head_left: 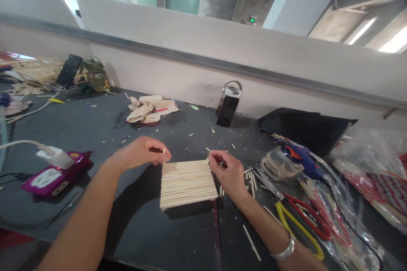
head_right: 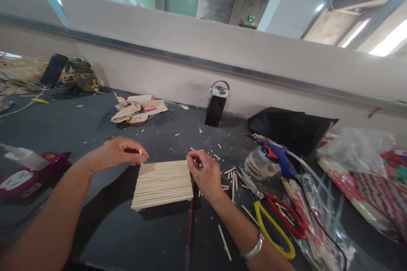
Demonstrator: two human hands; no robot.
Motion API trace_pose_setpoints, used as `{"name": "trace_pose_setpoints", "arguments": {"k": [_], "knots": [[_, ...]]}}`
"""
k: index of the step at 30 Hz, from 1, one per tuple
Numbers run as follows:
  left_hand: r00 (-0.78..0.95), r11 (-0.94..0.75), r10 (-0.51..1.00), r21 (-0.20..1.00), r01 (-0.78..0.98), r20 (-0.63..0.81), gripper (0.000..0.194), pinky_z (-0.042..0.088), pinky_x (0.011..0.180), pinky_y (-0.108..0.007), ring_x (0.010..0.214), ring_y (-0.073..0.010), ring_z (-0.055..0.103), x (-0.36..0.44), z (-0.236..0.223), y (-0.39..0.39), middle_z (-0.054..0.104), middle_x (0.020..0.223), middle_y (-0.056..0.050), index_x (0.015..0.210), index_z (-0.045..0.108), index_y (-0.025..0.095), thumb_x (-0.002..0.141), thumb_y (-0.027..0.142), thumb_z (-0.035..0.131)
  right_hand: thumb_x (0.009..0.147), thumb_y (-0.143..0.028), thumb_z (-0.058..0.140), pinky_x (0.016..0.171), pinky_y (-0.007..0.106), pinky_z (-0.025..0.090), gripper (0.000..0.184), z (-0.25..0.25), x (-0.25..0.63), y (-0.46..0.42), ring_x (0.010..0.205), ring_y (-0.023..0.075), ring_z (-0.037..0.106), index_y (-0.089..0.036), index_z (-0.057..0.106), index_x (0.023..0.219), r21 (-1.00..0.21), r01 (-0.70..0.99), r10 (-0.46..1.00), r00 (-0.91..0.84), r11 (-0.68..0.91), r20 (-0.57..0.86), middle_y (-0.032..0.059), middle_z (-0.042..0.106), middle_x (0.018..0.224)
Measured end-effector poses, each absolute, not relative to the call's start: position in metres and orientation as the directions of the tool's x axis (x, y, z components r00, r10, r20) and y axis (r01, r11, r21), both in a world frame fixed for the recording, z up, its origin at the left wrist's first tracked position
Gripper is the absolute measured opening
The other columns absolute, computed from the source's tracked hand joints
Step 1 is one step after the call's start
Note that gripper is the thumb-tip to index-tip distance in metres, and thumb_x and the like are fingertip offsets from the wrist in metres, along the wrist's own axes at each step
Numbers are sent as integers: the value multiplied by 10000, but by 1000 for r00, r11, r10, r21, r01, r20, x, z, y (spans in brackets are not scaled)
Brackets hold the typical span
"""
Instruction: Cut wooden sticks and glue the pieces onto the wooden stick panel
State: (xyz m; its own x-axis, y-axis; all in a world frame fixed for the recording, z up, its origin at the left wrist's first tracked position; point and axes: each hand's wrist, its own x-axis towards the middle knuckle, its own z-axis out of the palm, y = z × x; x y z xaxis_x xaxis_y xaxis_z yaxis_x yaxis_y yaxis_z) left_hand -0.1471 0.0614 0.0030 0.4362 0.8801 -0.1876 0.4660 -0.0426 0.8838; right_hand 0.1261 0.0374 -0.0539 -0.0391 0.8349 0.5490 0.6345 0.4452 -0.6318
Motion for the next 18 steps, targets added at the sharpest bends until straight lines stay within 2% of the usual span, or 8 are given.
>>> {"name": "trace_pose_setpoints", "arguments": {"k": [5,9,11,14,18], "knots": [[423,-44,886,874,484,-190,173,477,601,-195,633,-116,591,-148,2,63,704,709,0,799,748,202,743,358,696,839,-276,571,638,254,467,133,-54,126,37,619,137,592,-195,676,828,-649,622,845,-39,439,534,12,685,735],[377,-11,911,905,426,-166,189,518,670,-228,702,-143,637,-145,-1,63,712,731,-13,862,742,197,744,339,702,847,-288,574,583,240,460,149,-43,125,32,590,128,583,-191,674,796,-709,578,869,0,404,496,6,678,708],[347,-49,935,940,338,-76,189,531,672,-245,684,-141,643,-139,-2,62,699,734,-16,865,726,181,781,341,670,858,-305,576,559,229,462,164,-32,121,27,586,123,588,-187,676,802,-749,540,885,15,384,465,6,680,709],[318,-117,946,984,134,69,221,548,590,-270,618,-146,649,-126,-2,58,648,717,-3,898,684,164,842,364,606,858,-324,587,533,215,466,170,-14,113,19,577,116,589,-191,685,817,-801,470,912,-20,371,410,-4,678,693],[360,-55,930,996,-75,78,264,566,553,-289,642,-162,666,-110,-4,54,614,765,1,1013,662,162,830,351,637,832,-314,623,511,208,439,147,7,101,17,555,101,556,-193,691,783,-847,379,927,-102,372,361,-17,665,672]]}}
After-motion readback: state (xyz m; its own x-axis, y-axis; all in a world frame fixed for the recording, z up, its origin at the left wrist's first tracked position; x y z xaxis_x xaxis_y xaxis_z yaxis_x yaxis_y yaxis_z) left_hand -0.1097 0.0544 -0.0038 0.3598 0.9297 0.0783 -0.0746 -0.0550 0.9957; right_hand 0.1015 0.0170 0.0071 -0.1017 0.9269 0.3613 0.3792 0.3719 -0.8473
